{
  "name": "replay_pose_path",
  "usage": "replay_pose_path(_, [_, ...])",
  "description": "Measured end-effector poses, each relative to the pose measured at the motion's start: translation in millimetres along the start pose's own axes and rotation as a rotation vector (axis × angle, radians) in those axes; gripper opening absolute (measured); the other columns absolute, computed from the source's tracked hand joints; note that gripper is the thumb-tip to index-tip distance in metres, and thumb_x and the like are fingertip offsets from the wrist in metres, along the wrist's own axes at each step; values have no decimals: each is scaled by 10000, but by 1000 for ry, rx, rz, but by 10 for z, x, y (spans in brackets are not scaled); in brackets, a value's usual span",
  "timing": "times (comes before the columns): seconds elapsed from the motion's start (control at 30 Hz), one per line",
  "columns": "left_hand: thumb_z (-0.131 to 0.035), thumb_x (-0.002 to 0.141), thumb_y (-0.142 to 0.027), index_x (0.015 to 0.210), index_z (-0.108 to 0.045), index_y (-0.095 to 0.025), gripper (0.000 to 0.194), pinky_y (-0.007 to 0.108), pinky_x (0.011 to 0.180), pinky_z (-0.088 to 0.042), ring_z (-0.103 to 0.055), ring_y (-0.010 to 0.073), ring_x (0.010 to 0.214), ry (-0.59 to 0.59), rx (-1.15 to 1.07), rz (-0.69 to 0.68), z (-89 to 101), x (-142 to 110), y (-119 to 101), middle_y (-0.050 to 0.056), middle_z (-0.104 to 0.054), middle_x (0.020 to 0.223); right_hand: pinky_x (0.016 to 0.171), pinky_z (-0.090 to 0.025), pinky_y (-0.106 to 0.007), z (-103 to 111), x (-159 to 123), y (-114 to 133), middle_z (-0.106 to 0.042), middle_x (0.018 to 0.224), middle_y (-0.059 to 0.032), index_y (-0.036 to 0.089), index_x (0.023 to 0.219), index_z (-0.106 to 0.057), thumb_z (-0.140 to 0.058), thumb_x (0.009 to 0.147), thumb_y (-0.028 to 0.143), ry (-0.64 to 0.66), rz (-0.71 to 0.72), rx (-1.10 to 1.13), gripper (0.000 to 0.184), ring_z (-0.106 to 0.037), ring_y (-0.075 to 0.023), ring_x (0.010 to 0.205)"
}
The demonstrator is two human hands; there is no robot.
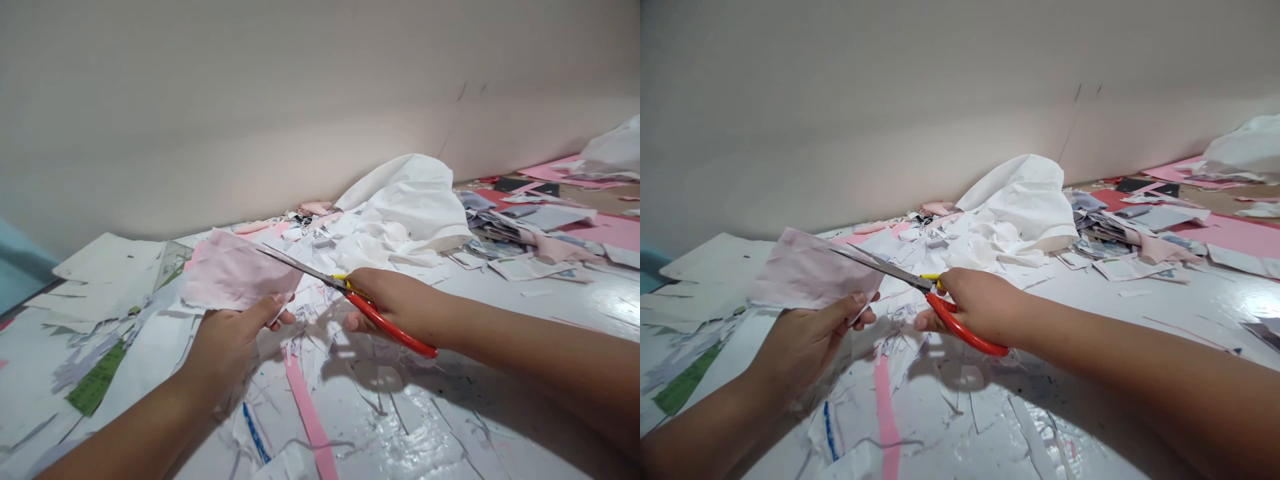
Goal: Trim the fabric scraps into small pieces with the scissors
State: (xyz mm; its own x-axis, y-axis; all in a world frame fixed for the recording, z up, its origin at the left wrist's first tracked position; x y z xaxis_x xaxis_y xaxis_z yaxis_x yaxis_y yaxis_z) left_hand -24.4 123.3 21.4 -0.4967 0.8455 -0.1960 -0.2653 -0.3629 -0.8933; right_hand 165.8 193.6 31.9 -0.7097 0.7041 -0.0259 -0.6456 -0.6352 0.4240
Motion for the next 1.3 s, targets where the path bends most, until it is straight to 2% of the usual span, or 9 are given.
replay_pose_path(0.17, [-642, 577, -556, 613, -688, -154, 406, 227, 373, -405, -494, 118, 395, 36, -33, 54, -27, -13, 18, 29, -601, 511, 489, -296, -242, 2, 8, 16, -529, 695, -40, 175, 721, -462, -371, 752, 671, -3, -7, -5, 505, -458, -146, 556])
replay_pose_path(0.3, [-651, 565, -571, 569, -667, -152, 419, 182, 394, -404, -477, 75, 395, 68, -32, 73, -39, -3, 40, 10, -609, 535, 485, -295, -236, 3, 10, 16, -533, 686, -34, 176, 708, -466, -397, 755, 648, -12, -17, -15, 479, -462, -143, 555])
replay_pose_path(0.43, [-623, 587, -590, 502, -628, -147, 451, 159, 359, -352, -367, 31, 328, 55, 14, 68, -12, -9, 48, -12, -576, 474, 485, -297, -233, 14, 7, 14, -532, 679, -25, 183, 691, -454, -412, 751, 646, -18, -21, -44, 468, -465, -141, 551])
replay_pose_path(0.73, [-624, 594, -582, 531, -653, -163, 425, 167, 394, -371, -414, 62, 355, 70, 36, 73, -12, -21, 40, -21, -511, 384, 479, -308, -230, -8, 11, 8, -553, 690, -31, 187, 689, -457, -413, 745, 647, 13, -79, -52, 466, -493, -155, 574])
replay_pose_path(0.93, [-611, 610, -583, 523, -652, -170, 424, 156, 363, -341, -257, 36, 303, 81, 47, 36, -4, -9, 21, -80, -281, 282, 475, -301, -228, -17, 23, 18, -550, 672, -31, 183, 675, -462, -422, 771, 587, -10, -58, -70, 418, -481, -143, 556])
replay_pose_path(1.07, [-624, 613, -557, 490, -623, -169, 407, 155, 361, -364, -332, 37, 312, 101, -8, 54, -16, 1, 39, -59, -400, 332, 473, -300, -220, -22, 26, 20, -557, 664, -24, 184, 663, -457, -454, 785, 492, -24, -28, -57, 331, -479, -133, 547])
replay_pose_path(1.2, [-617, 626, -541, 489, -602, -177, 390, 184, 393, -428, -495, 89, 397, 157, -89, 37, -54, 7, 52, -16, -548, 456, 471, -291, -219, -23, 30, 20, -545, 628, -20, 186, 642, -457, -457, 790, 474, -47, -6, -82, 324, -468, -131, 531])
replay_pose_path(1.3, [-619, 621, -544, 485, -595, -174, 395, 199, 410, -454, -534, 105, 447, 189, -122, 15, -68, 17, 59, 5, -607, 566, 476, -292, -218, -31, 34, 8, -551, 623, -18, 186, 631, -457, -469, 791, 459, -55, 0, -75, 317, -467, -127, 525])
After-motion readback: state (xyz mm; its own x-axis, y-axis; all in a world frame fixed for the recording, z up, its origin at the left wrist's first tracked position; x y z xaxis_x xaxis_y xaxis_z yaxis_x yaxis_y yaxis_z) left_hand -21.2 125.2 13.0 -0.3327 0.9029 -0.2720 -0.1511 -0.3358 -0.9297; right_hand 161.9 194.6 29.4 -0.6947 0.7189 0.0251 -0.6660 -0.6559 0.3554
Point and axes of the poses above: each hand's wrist, its own x-axis towards the middle knuckle, its own z-axis out of the back of the hand, y = z × x, the point moved 5 cm from there along x, towards the middle knuckle
